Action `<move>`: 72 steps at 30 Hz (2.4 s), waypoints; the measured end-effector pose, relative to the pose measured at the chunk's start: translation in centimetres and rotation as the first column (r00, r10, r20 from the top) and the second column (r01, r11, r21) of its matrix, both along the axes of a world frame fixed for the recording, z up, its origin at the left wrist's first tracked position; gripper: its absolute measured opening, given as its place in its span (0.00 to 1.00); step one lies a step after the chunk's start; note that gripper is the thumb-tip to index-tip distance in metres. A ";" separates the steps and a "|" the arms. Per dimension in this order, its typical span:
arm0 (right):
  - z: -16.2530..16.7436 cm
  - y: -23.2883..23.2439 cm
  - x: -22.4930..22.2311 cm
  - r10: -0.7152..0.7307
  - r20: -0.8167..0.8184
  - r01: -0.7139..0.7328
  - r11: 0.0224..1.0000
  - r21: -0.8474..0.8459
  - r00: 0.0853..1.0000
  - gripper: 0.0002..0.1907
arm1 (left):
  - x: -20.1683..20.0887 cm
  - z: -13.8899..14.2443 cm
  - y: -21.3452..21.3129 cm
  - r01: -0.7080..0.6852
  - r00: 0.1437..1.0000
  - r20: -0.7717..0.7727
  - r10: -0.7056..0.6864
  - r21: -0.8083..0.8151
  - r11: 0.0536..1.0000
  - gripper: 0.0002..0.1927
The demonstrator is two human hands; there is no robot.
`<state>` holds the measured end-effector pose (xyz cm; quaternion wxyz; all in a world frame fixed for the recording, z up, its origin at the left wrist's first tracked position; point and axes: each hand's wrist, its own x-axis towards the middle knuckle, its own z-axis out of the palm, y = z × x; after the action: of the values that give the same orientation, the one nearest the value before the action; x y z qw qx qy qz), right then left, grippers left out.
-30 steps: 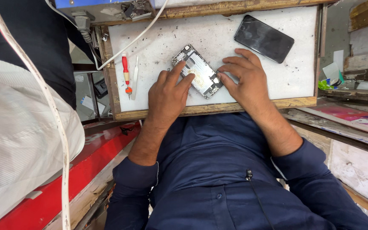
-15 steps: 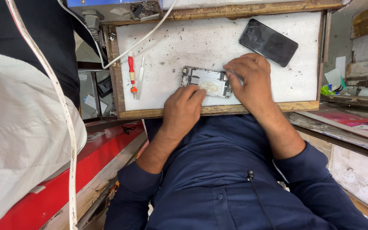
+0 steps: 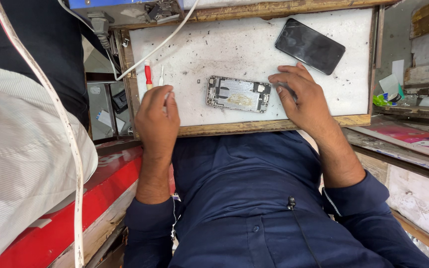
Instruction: The person disassembles a smartphone, removes the back cover, and manipulates internal components using a screwdriver. They then handle a second red smartphone, remove its back cover, and continue working on its internals. The person places components on the workbench and uses tools to adjust parts.
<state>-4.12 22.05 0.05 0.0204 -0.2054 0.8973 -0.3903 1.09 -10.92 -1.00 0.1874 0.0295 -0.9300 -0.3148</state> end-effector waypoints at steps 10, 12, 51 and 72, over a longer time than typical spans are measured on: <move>0.2 -0.7 0.2 0.019 -0.050 -0.016 0.998 0.068 0.999 0.12 | -0.8 0.0 -1.4 -0.119 0.993 -0.002 0.119 0.004 0.993 0.08; 0.2 -0.9 0.2 0.014 -0.055 -0.009 0.997 0.079 0.998 0.13 | -0.8 0.0 -1.4 -0.137 0.990 0.025 0.137 0.006 0.991 0.08; 0.1 -3.1 -0.5 -0.113 -0.231 0.145 0.981 0.126 0.966 0.04 | -10.5 4.0 0.2 -0.104 0.958 -0.268 0.097 -0.013 0.995 0.09; 0.1 -2.2 -0.5 -0.133 -0.199 0.152 0.985 0.083 0.971 0.06 | -9.0 5.2 1.0 -0.009 0.964 -0.254 0.080 0.268 0.963 0.13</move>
<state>-4.58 19.85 0.18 -0.0845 -0.1760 0.9255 -0.3246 -7.94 -9.94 4.19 0.3103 0.0333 -0.8457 -0.4329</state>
